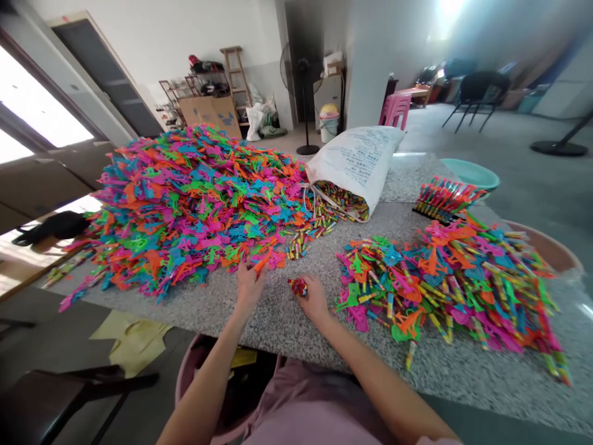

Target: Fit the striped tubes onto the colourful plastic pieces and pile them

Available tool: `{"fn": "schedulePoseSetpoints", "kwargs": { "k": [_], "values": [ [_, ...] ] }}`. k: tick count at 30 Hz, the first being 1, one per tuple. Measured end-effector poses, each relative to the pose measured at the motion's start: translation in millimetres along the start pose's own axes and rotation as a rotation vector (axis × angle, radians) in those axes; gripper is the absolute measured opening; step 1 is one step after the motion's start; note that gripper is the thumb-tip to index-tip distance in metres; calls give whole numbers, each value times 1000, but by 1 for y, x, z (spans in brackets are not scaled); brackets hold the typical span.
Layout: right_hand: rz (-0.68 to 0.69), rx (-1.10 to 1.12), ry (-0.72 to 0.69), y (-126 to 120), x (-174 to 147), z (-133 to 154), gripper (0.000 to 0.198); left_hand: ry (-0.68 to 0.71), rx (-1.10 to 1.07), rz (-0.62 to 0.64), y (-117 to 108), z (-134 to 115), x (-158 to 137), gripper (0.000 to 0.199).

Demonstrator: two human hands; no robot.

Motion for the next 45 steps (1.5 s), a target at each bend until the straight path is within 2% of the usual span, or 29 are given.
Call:
{"fn": "schedulePoseSetpoints", "kwargs": {
  "k": [2, 4, 8, 10, 12, 15, 19, 22, 23, 25, 27, 28, 30, 34, 38, 42, 45],
  "values": [
    [19, 31, 22, -5, -2, 1, 13, -86, -255, 54, 11, -6, -6, 44],
    [36, 75, 48, -15, -5, 3, 11, -126, -404, 131, 24, -17, -17, 48],
    [71, 255, 136, -50, -20, 13, 24, -217, -668, 276, 54, -44, -55, 40],
    [106, 437, 253, -65, -33, 14, 24, -180, -607, 295, 62, -62, -73, 36],
    [124, 591, 354, -76, -46, 13, 27, -74, -463, 322, 70, -87, -88, 37],
    [71, 666, 385, -95, -58, 8, 29, 9, -445, 455, 88, -121, -108, 45],
    [8, 647, 391, -120, -66, -3, 30, -172, -720, 694, 112, -139, -128, 53],
    [-16, 498, 334, -136, -68, 0, 32, -285, -809, 774, 125, -138, -136, 56],
    [-53, 435, 294, -142, -69, 3, 30, -310, -812, 762, 128, -135, -137, 55],
    [-161, 318, 213, -151, -71, 9, 22, -306, -761, 652, 130, -127, -132, 50],
    [-247, 263, 178, -153, -72, 10, 17, -219, -662, 510, 127, -123, -125, 46],
    [-264, 273, 183, -151, -72, 8, 17, -173, -632, 482, 127, -124, -123, 44],
    [-257, 378, 232, -145, -70, 0, 19, -154, -650, 548, 134, -129, -126, 43],
    [-171, 639, 383, -137, -66, -11, 28, -271, -799, 755, 142, -140, -132, 45],
    [-74, 658, 423, -138, -62, -1, 34, -236, -774, 756, 140, -144, -124, 60],
    [-93, 562, 344, -151, -59, 15, 29, -282, -728, 619, 144, -127, -120, 34],
    [-157, 377, 296, -166, -63, 21, 23, -367, -792, 426, 133, -115, -114, 38]
  ]
}}
Point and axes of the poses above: each hand's wrist, its own x-axis towards the middle knuckle, its own y-axis out of the palm, z = x × y, the point moved 9 cm from there along x, towards the middle knuckle, and after that the axes turned 6 degrees about y, right-handed, at the moved point
